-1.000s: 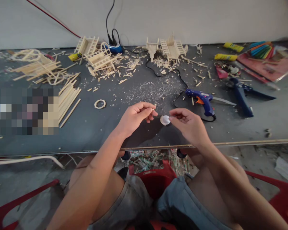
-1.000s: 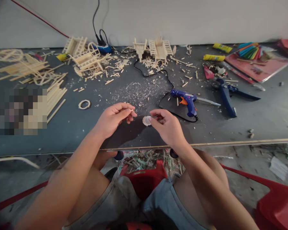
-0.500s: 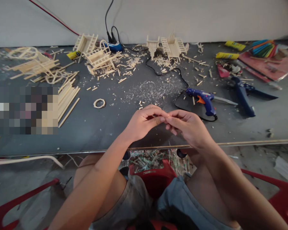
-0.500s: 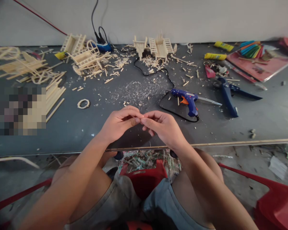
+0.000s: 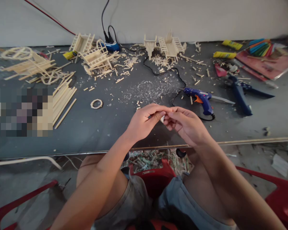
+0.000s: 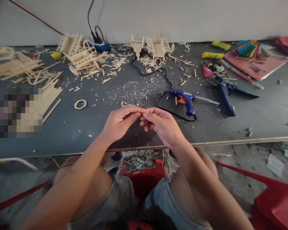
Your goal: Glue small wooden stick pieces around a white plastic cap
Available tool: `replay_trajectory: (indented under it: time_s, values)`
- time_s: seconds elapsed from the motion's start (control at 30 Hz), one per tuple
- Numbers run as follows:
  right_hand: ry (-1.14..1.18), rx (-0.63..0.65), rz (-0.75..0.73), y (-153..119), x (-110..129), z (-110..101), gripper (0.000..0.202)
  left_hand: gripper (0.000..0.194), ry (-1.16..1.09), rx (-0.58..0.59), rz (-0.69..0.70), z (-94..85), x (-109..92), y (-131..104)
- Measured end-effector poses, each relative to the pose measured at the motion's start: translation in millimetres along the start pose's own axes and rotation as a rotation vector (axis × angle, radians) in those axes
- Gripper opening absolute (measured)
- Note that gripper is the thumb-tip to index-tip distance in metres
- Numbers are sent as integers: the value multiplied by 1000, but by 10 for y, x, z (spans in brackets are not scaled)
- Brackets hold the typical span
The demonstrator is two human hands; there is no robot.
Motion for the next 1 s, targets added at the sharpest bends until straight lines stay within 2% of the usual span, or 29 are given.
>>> replay_trajectory:
  time_s: [0.13, 0.3, 0.37, 0.43, 0.6, 0.67, 0.9, 1.0]
  values:
    - [8, -8, 12, 33, -42, -9, 14, 16, 68, -49, -63, -16, 76, 6]
    - [-38, -144, -99, 96, 75, -144, 14, 17, 237, -123, -189, -178, 221, 26]
    - [-88, -188, -151, 104, 143, -203, 13, 16, 285, -65, -196, -213, 221, 30]
    - [-156, -204, -173, 100, 179, -243, 11, 17, 308, 51, -187, -198, 186, 21]
    - [-303, -195, -178, 55, 168, -301, 11, 15, 299, 462, -40, 15, 3, -92]
    - [-344, -192, -182, 36, 160, -322, 12, 16, 348, 571, 26, 97, -35, -154]
    - [-521, -161, -116, -2, 116, -361, 20, 13, 445, 613, 117, 222, 10, -249]
    - [-552, -130, -77, -8, 93, -321, 24, 14, 386, 543, 66, 165, -4, -232]
Point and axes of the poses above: each hand's wrist, its own y-axis towards the middle knuckle, its own z-axis out of the palm, x = y × z, the point moved 5 cm from there along y, towards the middle knuckle, and after that the axes turned 11 degrees about y, right-handed, at the moved point
